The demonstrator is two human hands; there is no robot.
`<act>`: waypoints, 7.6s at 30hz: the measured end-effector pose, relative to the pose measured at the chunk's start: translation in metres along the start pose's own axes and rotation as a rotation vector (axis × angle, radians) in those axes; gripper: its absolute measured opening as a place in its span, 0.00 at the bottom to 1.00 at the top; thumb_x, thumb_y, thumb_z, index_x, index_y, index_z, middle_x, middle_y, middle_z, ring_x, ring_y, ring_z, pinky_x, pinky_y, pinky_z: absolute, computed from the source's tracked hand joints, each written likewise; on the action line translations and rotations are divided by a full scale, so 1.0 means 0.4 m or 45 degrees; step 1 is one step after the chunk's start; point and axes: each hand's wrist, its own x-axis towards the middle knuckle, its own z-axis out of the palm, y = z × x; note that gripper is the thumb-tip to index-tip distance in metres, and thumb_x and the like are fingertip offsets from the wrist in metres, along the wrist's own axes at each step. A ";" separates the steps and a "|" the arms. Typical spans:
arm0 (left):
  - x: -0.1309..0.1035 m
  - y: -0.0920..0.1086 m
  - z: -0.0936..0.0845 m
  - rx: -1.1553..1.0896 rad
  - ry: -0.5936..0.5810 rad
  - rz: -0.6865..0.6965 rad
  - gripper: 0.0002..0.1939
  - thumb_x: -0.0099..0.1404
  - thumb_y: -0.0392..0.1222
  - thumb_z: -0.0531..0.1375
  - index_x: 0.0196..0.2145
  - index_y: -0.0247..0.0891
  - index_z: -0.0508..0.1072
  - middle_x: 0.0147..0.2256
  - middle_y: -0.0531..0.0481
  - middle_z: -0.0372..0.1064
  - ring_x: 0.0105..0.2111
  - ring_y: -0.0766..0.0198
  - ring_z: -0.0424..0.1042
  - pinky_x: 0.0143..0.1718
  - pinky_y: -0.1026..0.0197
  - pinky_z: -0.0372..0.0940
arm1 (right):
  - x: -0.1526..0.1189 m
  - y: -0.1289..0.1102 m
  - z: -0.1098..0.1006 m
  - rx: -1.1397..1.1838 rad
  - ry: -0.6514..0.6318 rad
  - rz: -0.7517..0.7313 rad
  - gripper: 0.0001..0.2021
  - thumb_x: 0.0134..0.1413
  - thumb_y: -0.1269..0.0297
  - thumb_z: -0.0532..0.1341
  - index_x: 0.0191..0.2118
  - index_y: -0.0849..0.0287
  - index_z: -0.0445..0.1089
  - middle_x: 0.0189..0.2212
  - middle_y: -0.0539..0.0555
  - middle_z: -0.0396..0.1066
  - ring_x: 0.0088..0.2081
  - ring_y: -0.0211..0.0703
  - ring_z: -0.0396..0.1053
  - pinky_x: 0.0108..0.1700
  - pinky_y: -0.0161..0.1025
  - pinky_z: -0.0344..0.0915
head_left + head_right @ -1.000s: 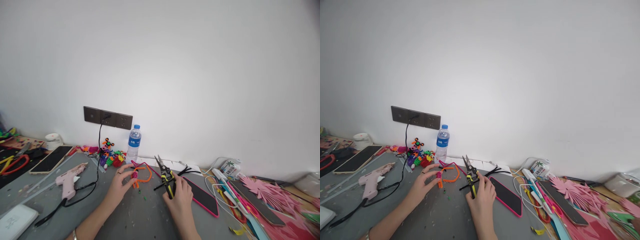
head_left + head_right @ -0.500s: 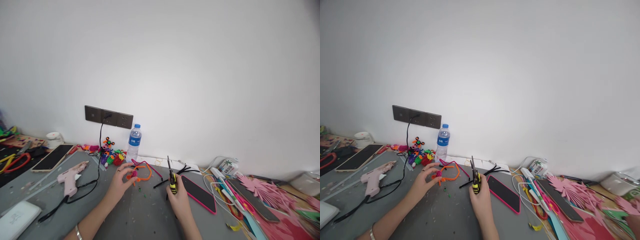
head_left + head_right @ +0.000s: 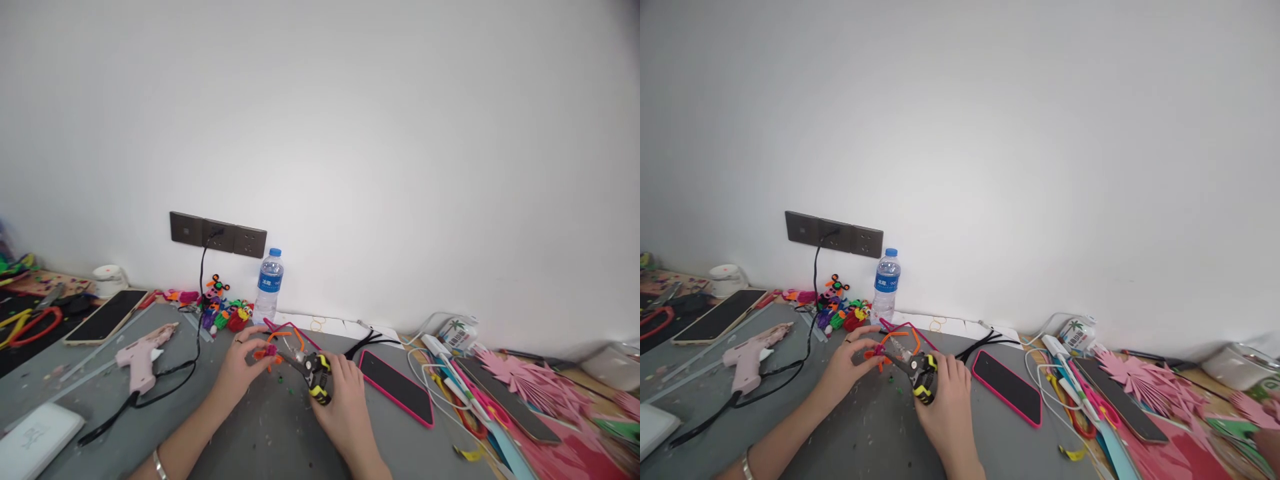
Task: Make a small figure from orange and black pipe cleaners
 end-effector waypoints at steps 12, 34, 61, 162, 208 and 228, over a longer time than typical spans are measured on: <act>-0.007 -0.009 0.008 0.031 -0.033 0.090 0.09 0.54 0.32 0.63 0.31 0.45 0.80 0.50 0.46 0.69 0.52 0.47 0.65 0.51 0.43 0.63 | -0.010 -0.012 0.014 -0.153 -0.001 -0.067 0.22 0.41 0.71 0.61 0.46 0.54 0.64 0.38 0.54 0.68 0.41 0.52 0.63 0.46 0.46 0.57; -0.006 -0.023 0.012 0.101 0.045 0.397 0.09 0.58 0.33 0.62 0.34 0.45 0.79 0.46 0.46 0.70 0.49 0.52 0.67 0.49 0.47 0.65 | -0.013 -0.012 0.017 -0.109 -0.085 -0.015 0.17 0.41 0.71 0.61 0.42 0.55 0.65 0.36 0.53 0.70 0.41 0.50 0.65 0.43 0.42 0.54; -0.018 0.001 0.023 0.122 -0.003 0.440 0.12 0.63 0.32 0.55 0.42 0.43 0.73 0.49 0.44 0.69 0.50 0.53 0.65 0.49 0.47 0.65 | -0.022 -0.027 0.037 -0.131 -0.083 -0.025 0.13 0.49 0.63 0.62 0.41 0.57 0.62 0.35 0.54 0.68 0.38 0.50 0.66 0.41 0.43 0.57; 0.002 0.005 -0.003 0.115 -0.295 0.080 0.06 0.59 0.40 0.60 0.31 0.45 0.79 0.55 0.45 0.64 0.57 0.45 0.60 0.57 0.39 0.51 | -0.018 -0.017 0.032 -0.173 -0.274 0.050 0.15 0.43 0.69 0.59 0.41 0.57 0.63 0.40 0.55 0.70 0.43 0.50 0.65 0.44 0.40 0.56; -0.006 0.040 -0.013 -0.118 -0.331 0.189 0.06 0.61 0.38 0.58 0.32 0.43 0.76 0.54 0.46 0.66 0.56 0.52 0.61 0.56 0.49 0.57 | -0.003 -0.062 -0.038 -0.193 -0.330 0.078 0.17 0.43 0.70 0.60 0.43 0.56 0.63 0.41 0.55 0.68 0.42 0.50 0.64 0.44 0.40 0.55; -0.005 0.027 -0.010 -0.132 -0.434 0.142 0.10 0.63 0.39 0.55 0.30 0.42 0.77 0.55 0.47 0.66 0.57 0.52 0.60 0.58 0.50 0.57 | -0.014 -0.086 -0.037 -0.147 -0.469 0.237 0.07 0.47 0.66 0.58 0.35 0.55 0.61 0.32 0.53 0.73 0.33 0.47 0.70 0.29 0.34 0.49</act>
